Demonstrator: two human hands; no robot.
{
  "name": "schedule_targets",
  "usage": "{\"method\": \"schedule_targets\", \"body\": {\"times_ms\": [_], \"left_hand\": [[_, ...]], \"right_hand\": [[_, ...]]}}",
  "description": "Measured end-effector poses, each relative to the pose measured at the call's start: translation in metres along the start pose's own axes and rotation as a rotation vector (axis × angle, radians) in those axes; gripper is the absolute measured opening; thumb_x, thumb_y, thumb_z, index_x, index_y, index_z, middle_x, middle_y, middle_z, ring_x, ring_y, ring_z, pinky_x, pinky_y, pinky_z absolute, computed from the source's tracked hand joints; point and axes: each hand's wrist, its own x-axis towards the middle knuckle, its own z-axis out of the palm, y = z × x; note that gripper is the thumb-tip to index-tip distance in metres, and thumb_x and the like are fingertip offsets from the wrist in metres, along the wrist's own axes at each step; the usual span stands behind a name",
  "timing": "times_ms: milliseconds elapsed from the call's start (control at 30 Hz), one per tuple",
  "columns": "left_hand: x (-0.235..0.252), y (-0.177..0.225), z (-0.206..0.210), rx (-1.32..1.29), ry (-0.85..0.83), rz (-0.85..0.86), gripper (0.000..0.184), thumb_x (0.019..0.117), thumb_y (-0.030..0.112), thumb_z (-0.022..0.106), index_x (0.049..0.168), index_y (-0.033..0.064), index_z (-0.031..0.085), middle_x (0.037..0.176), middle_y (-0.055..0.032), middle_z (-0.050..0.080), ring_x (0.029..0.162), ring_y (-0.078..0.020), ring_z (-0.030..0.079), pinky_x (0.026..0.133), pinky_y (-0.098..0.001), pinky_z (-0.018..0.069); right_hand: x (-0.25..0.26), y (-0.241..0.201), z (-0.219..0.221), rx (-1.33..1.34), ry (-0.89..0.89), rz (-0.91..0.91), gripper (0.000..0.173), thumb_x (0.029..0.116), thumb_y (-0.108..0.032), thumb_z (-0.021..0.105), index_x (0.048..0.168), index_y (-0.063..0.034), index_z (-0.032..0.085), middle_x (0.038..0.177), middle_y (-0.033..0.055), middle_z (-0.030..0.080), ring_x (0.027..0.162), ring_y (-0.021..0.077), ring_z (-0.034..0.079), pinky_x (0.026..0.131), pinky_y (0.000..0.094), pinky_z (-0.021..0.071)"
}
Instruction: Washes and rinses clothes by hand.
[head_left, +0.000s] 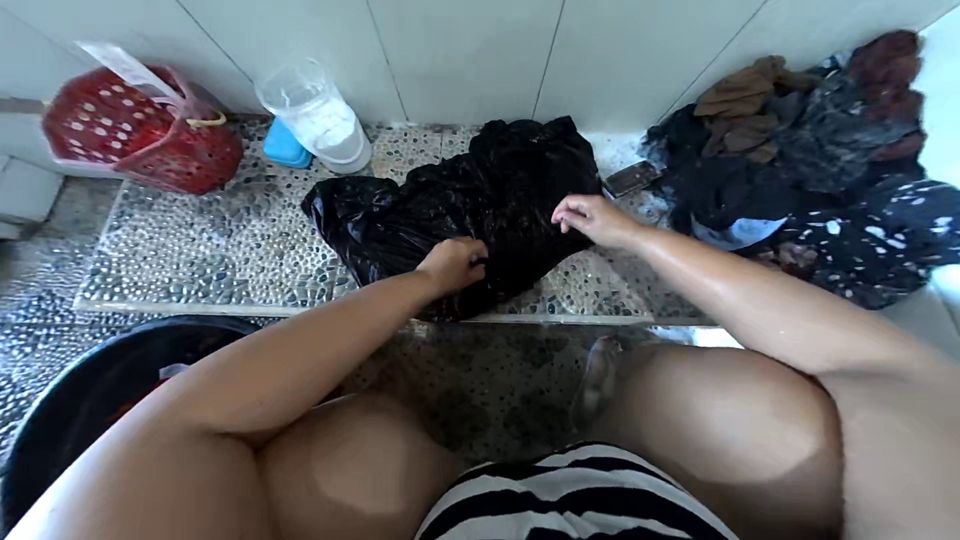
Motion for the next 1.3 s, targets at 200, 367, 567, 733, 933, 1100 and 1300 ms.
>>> {"method": "schedule_targets", "body": {"times_ms": [200, 367, 567, 733, 933, 1100, 1300], "left_hand": [[-0.003, 0.000, -0.036, -0.618, -0.012, -0.276, 0.026, 0.1085, 0.017, 0.046, 0.124, 0.0010, 0.059, 0.105, -0.0099, 0.061, 0.091, -0.0140, 0.058, 0.085, -0.0348, 0.0496], [-0.006, 0.005, -0.048, -0.724, 0.040, -0.293, 0.025, 0.1092, 0.021, 0.040, 0.122, 0.0091, 0.058, 0.100, -0.0003, 0.056, 0.084, -0.0050, 0.052, 0.075, -0.0249, 0.0455], [-0.011, 0.015, -0.047, -0.645, 0.008, -0.277, 0.045, 0.1114, 0.032, 0.027, 0.139, 0.0078, 0.053, 0.138, -0.0129, 0.057, 0.127, -0.0197, 0.055, 0.106, -0.0468, 0.0451], [-0.015, 0.009, -0.033, -0.564, 0.002, -0.247, 0.042, 0.1041, 0.043, 0.055, 0.126, 0.0062, 0.056, 0.119, -0.0156, 0.065, 0.110, -0.0259, 0.064, 0.094, -0.0505, 0.0517], [-0.010, 0.015, -0.043, -0.271, 0.052, -0.212, 0.039, 0.1064, 0.035, 0.056, 0.126, 0.0014, 0.060, 0.117, -0.0217, 0.067, 0.111, -0.0351, 0.065, 0.097, -0.0576, 0.0485], [-0.019, 0.015, -0.053, -0.602, 0.184, -0.242, 0.045, 0.1108, 0.040, 0.041, 0.134, 0.0065, 0.062, 0.136, -0.0137, 0.062, 0.128, -0.0218, 0.057, 0.110, -0.0507, 0.0428], [-0.040, 0.044, -0.077, -0.499, 0.349, 0.004, 0.030, 0.1075, 0.015, 0.051, 0.133, 0.0067, 0.066, 0.136, -0.0097, 0.062, 0.130, -0.0164, 0.054, 0.112, -0.0392, 0.0411]], "right_hand": [[-0.002, -0.005, 0.008, 0.016, 0.162, -0.225, 0.024, 0.0970, -0.016, 0.069, 0.116, -0.0014, 0.070, 0.114, 0.0138, 0.070, 0.104, 0.0199, 0.068, 0.097, 0.0373, 0.0553], [-0.008, -0.004, 0.029, -0.254, 0.309, -0.586, 0.016, 0.0880, -0.018, 0.074, 0.093, -0.0035, 0.073, 0.099, 0.0147, 0.071, 0.098, 0.0296, 0.069, 0.088, 0.0449, 0.0574], [-0.007, -0.045, 0.070, -0.422, -0.150, -0.063, 0.036, 0.0980, -0.033, 0.069, 0.112, -0.0006, 0.071, 0.111, 0.0188, 0.069, 0.107, 0.0366, 0.067, 0.094, 0.0572, 0.0539], [-0.020, -0.038, 0.081, -0.245, 0.061, -0.415, 0.012, 0.0871, -0.013, 0.073, 0.093, -0.0029, 0.071, 0.100, 0.0119, 0.070, 0.097, 0.0273, 0.069, 0.086, 0.0461, 0.0587], [-0.048, -0.021, 0.060, -0.106, -0.232, -0.592, 0.026, 0.0834, -0.012, 0.067, 0.108, -0.0087, 0.076, 0.097, 0.0074, 0.074, 0.097, 0.0245, 0.067, 0.095, 0.0527, 0.0432], [-0.061, -0.027, 0.052, -0.413, -0.443, -0.877, 0.024, 0.0890, -0.026, 0.057, 0.088, -0.0066, 0.071, 0.084, 0.0110, 0.069, 0.091, 0.0329, 0.068, 0.099, 0.0576, 0.0463], [-0.071, -0.110, 0.012, -0.668, -0.658, -0.340, 0.035, 0.0966, -0.036, 0.057, 0.110, -0.0067, 0.071, 0.073, 0.0154, 0.065, 0.074, 0.0396, 0.066, 0.069, 0.0621, 0.0494]]}}
